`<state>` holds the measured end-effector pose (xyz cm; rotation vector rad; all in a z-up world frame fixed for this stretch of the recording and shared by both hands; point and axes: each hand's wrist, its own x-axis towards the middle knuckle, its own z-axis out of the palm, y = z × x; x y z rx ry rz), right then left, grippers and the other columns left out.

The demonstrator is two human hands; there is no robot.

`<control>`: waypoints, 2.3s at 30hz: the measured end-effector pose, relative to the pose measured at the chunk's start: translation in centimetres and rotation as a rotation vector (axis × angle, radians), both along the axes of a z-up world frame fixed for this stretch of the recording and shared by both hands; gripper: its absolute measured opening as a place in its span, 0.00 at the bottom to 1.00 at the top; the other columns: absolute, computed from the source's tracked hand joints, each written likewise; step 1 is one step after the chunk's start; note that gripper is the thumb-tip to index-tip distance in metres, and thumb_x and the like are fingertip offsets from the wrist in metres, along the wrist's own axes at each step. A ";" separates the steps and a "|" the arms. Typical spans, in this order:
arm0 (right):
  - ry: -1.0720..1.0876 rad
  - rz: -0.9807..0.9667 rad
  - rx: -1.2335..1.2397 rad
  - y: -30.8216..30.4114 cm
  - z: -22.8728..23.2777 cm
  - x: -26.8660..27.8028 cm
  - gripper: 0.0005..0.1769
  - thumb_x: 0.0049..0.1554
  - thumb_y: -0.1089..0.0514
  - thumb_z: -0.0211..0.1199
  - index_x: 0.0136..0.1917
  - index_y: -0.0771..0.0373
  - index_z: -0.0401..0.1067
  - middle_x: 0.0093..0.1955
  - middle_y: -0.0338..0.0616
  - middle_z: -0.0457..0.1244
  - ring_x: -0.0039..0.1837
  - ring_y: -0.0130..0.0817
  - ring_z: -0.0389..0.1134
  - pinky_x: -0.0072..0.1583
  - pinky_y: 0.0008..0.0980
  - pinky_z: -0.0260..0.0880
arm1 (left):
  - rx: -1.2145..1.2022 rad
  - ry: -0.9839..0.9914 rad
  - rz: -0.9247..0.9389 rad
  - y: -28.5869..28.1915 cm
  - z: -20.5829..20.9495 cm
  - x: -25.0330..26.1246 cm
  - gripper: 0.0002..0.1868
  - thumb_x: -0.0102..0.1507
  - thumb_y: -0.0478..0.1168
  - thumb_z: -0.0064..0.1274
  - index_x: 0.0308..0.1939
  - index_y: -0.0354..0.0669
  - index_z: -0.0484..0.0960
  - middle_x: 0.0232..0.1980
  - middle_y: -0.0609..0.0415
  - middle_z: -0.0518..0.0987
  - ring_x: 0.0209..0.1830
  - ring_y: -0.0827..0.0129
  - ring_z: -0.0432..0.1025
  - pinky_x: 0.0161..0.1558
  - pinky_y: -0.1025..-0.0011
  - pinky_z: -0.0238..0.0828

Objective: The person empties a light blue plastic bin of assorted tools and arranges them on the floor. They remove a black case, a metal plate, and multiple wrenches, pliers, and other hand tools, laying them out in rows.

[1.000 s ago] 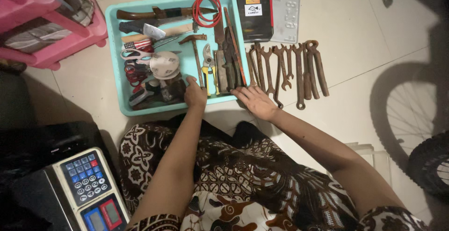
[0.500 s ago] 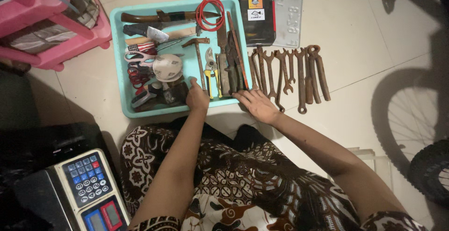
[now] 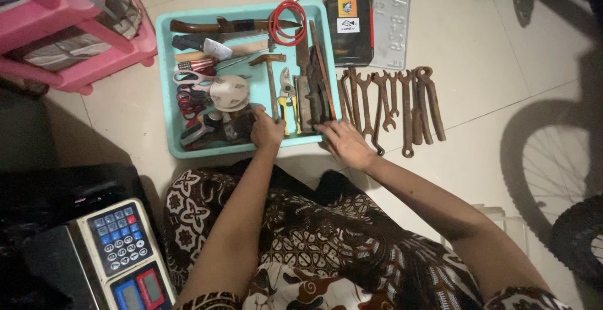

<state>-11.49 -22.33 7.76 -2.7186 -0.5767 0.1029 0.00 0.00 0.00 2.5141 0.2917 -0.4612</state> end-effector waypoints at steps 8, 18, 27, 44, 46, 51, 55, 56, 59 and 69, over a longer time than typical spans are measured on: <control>0.473 -0.453 0.559 3.0 -0.8 3.2 0.26 0.66 0.47 0.51 0.73 0.61 0.62 0.67 0.49 0.65 0.68 0.40 0.66 0.69 0.37 0.65 | -0.153 -0.048 0.069 -0.5 1.6 0.3 0.39 0.53 0.51 0.65 0.60 0.47 0.61 0.44 0.42 0.84 0.47 0.43 0.79 0.49 0.50 0.74; 1.061 -0.688 1.387 5.3 -7.3 8.7 0.24 0.70 0.43 0.42 0.60 0.64 0.67 0.51 0.43 0.67 0.53 0.31 0.66 0.58 0.32 0.70 | -0.291 -0.128 0.030 -1.0 2.7 -2.1 0.36 0.60 0.52 0.60 0.64 0.46 0.60 0.43 0.47 0.86 0.46 0.47 0.80 0.47 0.52 0.75; 0.921 -0.683 1.107 4.3 -6.9 10.6 0.15 0.63 0.55 0.61 0.61 0.63 0.72 0.42 0.35 0.65 0.39 0.22 0.58 0.42 0.23 0.60 | -0.274 -0.458 -0.328 1.5 1.3 -4.3 0.24 0.58 0.57 0.66 0.44 0.43 0.78 0.39 0.49 0.82 0.42 0.51 0.77 0.42 0.54 0.72; 0.765 -0.548 1.181 0.4 -4.6 5.6 0.17 0.66 0.56 0.57 0.66 0.57 0.73 0.41 0.31 0.59 0.44 0.23 0.58 0.50 0.25 0.61 | -0.279 -0.441 -0.615 4.5 -0.4 -4.2 0.26 0.54 0.61 0.68 0.38 0.43 0.81 0.44 0.47 0.79 0.48 0.47 0.73 0.49 0.52 0.70; 0.712 -0.542 1.185 -0.5 -3.5 5.4 0.16 0.67 0.56 0.57 0.67 0.55 0.74 0.43 0.33 0.58 0.46 0.24 0.57 0.52 0.26 0.60 | -0.271 -0.427 -0.634 4.5 -0.4 -3.8 0.27 0.54 0.61 0.68 0.38 0.42 0.81 0.43 0.46 0.79 0.48 0.47 0.73 0.49 0.52 0.71; 0.630 -0.666 1.211 -3.5 -2.1 4.5 0.15 0.65 0.58 0.52 0.62 0.56 0.74 0.56 0.36 0.68 0.55 0.24 0.67 0.62 0.26 0.67 | -0.302 -0.362 -0.599 4.4 -0.3 -3.5 0.27 0.51 0.62 0.69 0.35 0.43 0.81 0.42 0.46 0.81 0.47 0.49 0.75 0.49 0.54 0.72; 0.733 -0.976 1.280 -7.7 -3.8 2.3 0.14 0.66 0.57 0.47 0.60 0.53 0.71 0.49 0.39 0.66 0.48 0.32 0.67 0.47 0.43 0.68 | -0.245 -0.321 -0.634 4.2 0.5 -3.5 0.28 0.52 0.62 0.68 0.38 0.43 0.81 0.44 0.47 0.80 0.49 0.51 0.74 0.51 0.55 0.71; 0.632 -0.926 1.278 -8.7 -4.8 1.9 0.13 0.66 0.58 0.50 0.61 0.54 0.72 0.50 0.38 0.65 0.49 0.29 0.65 0.50 0.37 0.67 | -0.216 -0.309 -0.651 4.3 0.8 -3.4 0.28 0.53 0.61 0.68 0.39 0.43 0.81 0.45 0.48 0.79 0.50 0.50 0.73 0.51 0.55 0.70; 0.424 -0.866 1.272 -12.5 -7.8 0.2 0.14 0.68 0.61 0.55 0.64 0.58 0.75 0.49 0.35 0.62 0.48 0.24 0.60 0.54 0.26 0.64 | -0.145 -0.244 -0.694 4.0 1.2 -3.3 0.28 0.55 0.62 0.67 0.41 0.42 0.80 0.47 0.47 0.77 0.52 0.50 0.71 0.52 0.54 0.68; 0.341 -1.157 1.348 -21.7 -10.3 -5.1 0.11 0.67 0.61 0.50 0.58 0.62 0.71 0.41 0.37 0.63 0.40 0.29 0.62 0.42 0.31 0.63 | -0.152 -0.263 -0.709 3.8 1.1 -3.0 0.29 0.54 0.64 0.66 0.40 0.42 0.82 0.48 0.46 0.79 0.55 0.49 0.71 0.56 0.55 0.68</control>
